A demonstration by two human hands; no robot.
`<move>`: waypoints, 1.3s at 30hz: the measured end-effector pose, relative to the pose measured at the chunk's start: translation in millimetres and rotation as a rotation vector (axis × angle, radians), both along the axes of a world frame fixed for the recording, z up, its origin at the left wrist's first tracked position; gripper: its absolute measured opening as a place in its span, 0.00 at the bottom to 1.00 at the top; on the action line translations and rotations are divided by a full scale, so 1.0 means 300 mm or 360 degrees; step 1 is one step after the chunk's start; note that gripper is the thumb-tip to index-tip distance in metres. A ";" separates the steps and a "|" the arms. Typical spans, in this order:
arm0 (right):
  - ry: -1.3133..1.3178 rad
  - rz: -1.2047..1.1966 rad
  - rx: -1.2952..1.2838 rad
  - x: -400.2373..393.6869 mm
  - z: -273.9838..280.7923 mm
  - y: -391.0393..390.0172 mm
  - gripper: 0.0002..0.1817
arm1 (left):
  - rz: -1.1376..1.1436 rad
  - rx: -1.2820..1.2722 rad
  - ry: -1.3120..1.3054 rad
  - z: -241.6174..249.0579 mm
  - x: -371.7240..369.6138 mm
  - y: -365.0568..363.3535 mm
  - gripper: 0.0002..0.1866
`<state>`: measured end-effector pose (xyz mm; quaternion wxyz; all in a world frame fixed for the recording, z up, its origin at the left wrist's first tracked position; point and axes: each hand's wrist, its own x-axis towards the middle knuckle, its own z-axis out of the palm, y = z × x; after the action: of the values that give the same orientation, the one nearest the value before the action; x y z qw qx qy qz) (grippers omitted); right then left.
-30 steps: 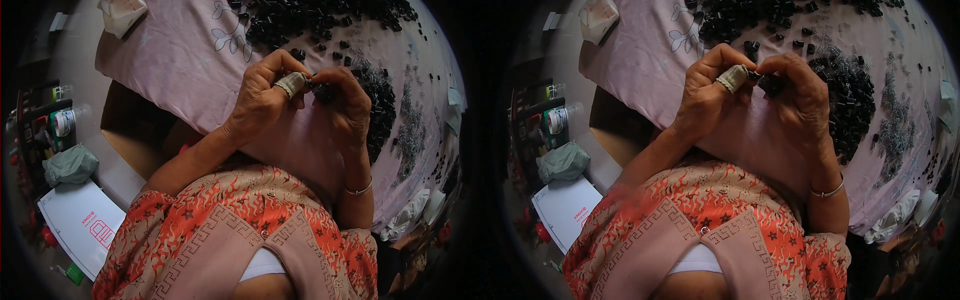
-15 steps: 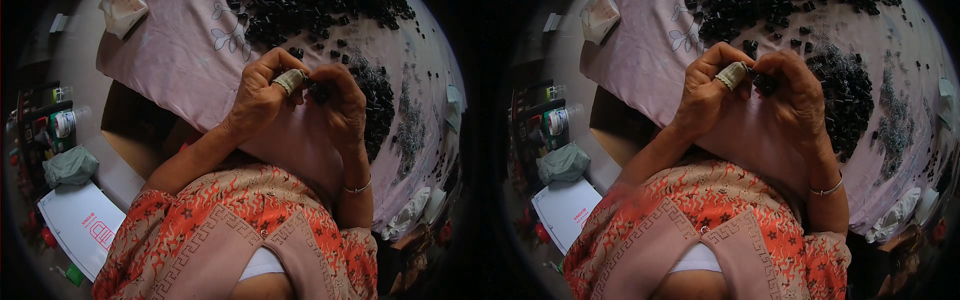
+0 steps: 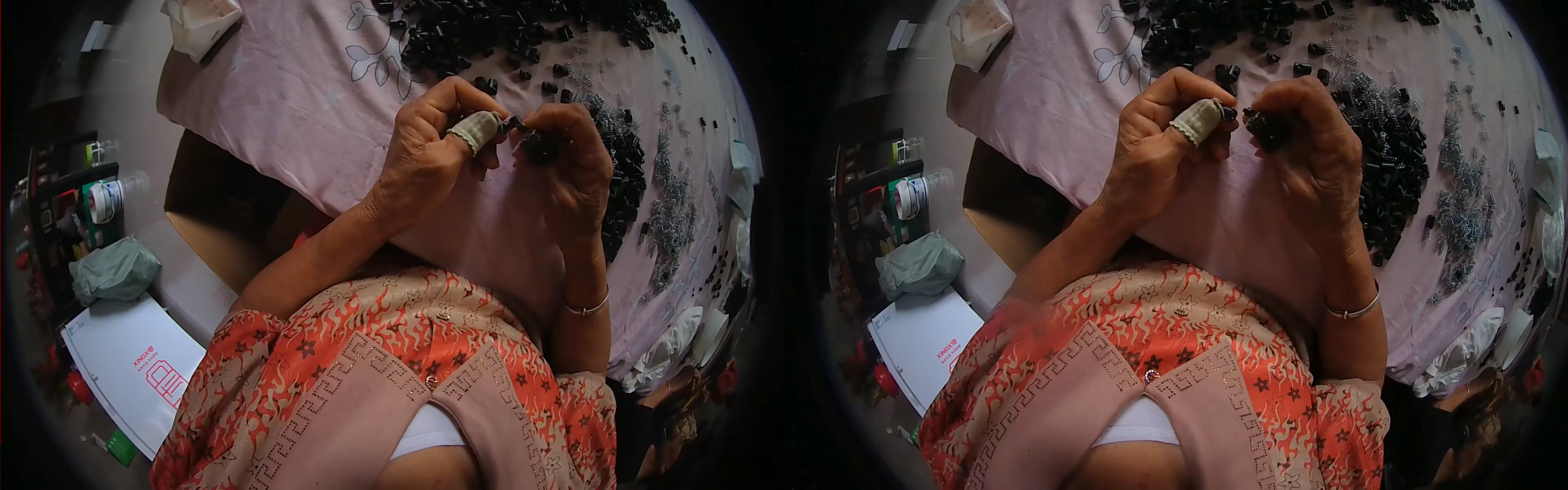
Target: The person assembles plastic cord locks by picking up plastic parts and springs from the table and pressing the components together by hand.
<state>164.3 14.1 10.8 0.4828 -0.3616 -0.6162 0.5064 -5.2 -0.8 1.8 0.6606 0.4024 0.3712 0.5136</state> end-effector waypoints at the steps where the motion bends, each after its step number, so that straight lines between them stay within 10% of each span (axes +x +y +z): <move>1: -0.0076 0.0004 0.0071 0.008 -0.007 0.004 0.14 | -0.0001 -0.0002 0.0001 -0.003 0.007 0.002 0.06; 39: -0.0527 0.0000 0.0186 -0.013 0.024 -0.017 0.16 | -0.0042 0.0116 0.0290 0.017 -0.004 -0.018 0.07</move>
<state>160.3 9.0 18.1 0.3948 -0.4114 -0.7158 0.4031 -6.3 -6.3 6.8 0.6157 0.4760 0.4055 0.4794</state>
